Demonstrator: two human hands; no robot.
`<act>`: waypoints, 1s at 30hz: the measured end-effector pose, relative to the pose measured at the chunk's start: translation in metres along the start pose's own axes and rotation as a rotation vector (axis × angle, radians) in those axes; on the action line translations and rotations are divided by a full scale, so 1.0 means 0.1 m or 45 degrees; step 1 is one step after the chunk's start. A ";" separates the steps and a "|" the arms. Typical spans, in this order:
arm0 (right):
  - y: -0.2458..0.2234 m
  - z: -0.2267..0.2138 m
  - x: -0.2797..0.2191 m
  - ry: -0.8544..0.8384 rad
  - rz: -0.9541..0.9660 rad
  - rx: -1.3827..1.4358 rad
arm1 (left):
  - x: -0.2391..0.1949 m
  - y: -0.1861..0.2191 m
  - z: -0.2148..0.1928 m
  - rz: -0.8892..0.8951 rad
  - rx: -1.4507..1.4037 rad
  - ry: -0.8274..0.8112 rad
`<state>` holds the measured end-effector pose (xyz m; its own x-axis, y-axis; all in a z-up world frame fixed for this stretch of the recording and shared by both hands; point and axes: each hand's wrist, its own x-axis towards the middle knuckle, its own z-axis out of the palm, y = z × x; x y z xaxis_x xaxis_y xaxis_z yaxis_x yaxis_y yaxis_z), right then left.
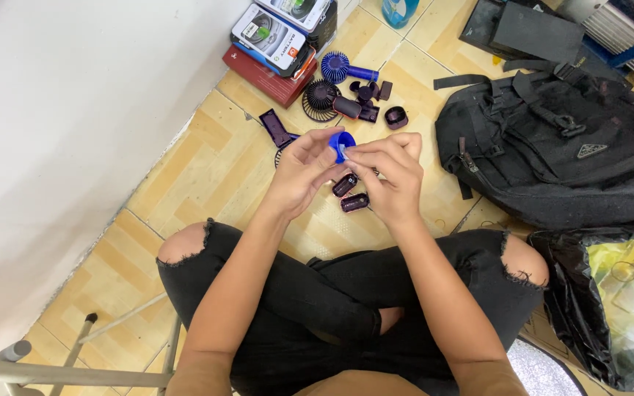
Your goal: The person sits on the floor and cleans various disassembled parts of small portable fans using a white wipe. They handle purple and blue fan cages, blades, and cylindrical bodies, wiping each component individually before placing them back on the floor.
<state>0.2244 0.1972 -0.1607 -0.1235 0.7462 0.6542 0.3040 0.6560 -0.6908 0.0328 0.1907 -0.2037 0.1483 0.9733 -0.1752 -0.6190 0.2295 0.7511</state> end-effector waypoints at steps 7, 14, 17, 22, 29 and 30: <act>-0.26 0.25 -0.13 0.384 1.096 0.780 | 0.03 -0.07 0.15 0.628 0.566 0.001; 0.03 0.29 -0.23 0.268 0.821 0.606 | 0.00 -0.15 0.10 0.452 0.376 0.107; 0.31 0.26 -0.27 0.082 0.430 0.338 | 0.02 -0.18 0.00 0.084 0.017 0.184; 0.45 0.26 -0.28 -0.052 0.354 0.254 | 0.05 -0.24 -0.06 -0.269 -0.075 0.215; 0.09 0.39 -0.26 0.270 0.766 0.670 | 0.00 -0.26 0.14 0.316 0.374 0.200; 0.10 0.39 -0.27 0.253 0.704 0.638 | -0.01 -0.25 0.14 0.281 0.313 0.200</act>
<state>0.1937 0.1881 -0.1970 0.1085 0.9770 0.1834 -0.1979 0.2020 -0.9592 0.0589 0.1843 -0.2140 -0.1004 0.9922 -0.0736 -0.4164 0.0252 0.9088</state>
